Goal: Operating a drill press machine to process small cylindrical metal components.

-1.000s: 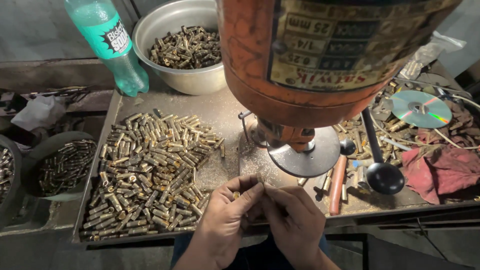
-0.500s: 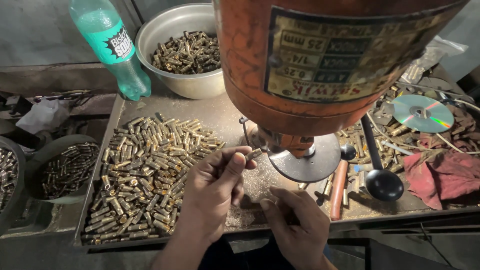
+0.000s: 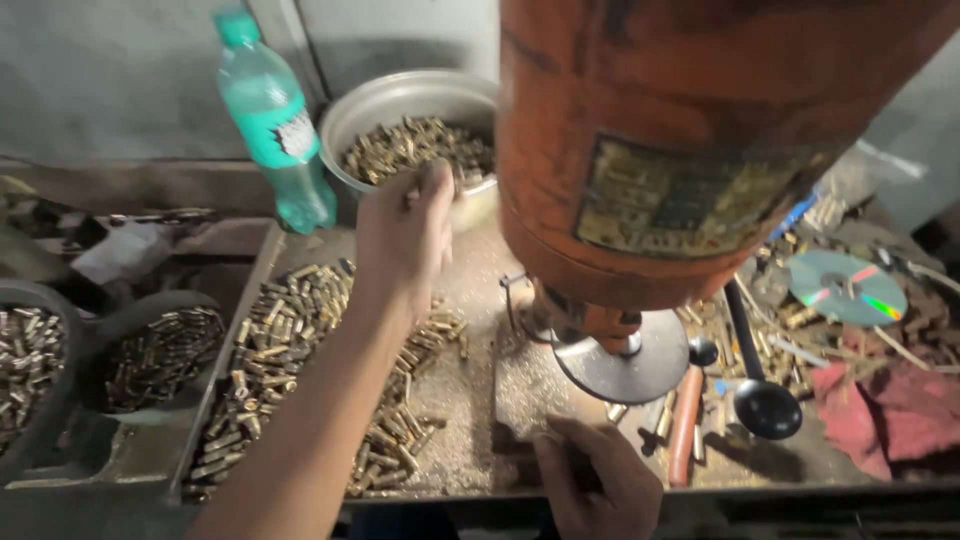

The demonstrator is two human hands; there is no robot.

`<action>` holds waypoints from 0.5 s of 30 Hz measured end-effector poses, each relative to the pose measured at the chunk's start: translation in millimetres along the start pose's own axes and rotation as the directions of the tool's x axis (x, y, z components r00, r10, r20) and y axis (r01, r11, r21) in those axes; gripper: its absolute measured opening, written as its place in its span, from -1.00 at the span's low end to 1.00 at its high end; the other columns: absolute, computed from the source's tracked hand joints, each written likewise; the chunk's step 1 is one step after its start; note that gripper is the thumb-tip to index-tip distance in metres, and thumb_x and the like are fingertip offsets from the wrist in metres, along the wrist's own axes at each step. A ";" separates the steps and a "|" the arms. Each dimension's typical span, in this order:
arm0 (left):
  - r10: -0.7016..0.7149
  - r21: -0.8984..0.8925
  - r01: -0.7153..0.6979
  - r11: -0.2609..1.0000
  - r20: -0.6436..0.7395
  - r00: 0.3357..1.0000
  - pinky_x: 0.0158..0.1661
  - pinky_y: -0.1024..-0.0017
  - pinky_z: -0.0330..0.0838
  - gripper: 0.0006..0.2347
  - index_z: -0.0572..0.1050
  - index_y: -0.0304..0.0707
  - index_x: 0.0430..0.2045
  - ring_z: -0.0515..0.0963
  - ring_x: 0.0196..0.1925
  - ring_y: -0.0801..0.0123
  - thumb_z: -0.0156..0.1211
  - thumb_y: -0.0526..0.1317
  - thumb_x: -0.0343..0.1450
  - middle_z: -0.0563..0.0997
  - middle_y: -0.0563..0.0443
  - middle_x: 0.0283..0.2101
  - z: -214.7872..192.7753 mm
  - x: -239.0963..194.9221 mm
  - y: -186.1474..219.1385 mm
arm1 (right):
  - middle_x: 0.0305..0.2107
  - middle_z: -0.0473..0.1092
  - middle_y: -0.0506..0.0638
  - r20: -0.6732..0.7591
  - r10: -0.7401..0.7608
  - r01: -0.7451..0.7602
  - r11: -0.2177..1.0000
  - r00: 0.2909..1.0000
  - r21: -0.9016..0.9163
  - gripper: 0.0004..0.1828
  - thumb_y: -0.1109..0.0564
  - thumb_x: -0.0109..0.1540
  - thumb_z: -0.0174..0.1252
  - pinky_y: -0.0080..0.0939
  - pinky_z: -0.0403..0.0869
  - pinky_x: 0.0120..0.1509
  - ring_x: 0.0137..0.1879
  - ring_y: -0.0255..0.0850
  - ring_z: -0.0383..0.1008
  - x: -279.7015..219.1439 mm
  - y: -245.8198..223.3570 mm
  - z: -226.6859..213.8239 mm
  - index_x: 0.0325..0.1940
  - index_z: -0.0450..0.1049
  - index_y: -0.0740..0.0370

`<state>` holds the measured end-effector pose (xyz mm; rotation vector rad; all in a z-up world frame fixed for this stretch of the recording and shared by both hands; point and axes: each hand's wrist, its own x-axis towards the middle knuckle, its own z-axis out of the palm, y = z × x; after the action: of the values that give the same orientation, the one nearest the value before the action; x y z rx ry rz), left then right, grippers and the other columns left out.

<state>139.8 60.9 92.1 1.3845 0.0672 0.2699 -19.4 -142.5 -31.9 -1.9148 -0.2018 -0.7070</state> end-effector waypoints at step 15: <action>0.183 0.276 -0.326 0.904 0.439 0.880 -0.65 0.56 0.40 -0.70 0.65 -0.34 -0.17 0.38 -0.69 0.63 0.27 -0.05 0.43 0.73 0.10 -0.19 -30.4 -5.5 -29.9 | -0.29 0.48 0.02 -0.299 -0.047 0.052 0.999 0.953 0.006 -0.64 0.20 0.14 0.44 -0.34 0.38 -0.26 -0.33 -0.31 0.42 -15.3 29.3 -15.2 -0.05 0.48 0.24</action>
<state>132.7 84.0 56.5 1.7780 -0.4405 0.1936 -24.8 -166.3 -58.9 -1.7684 -0.0644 -1.0153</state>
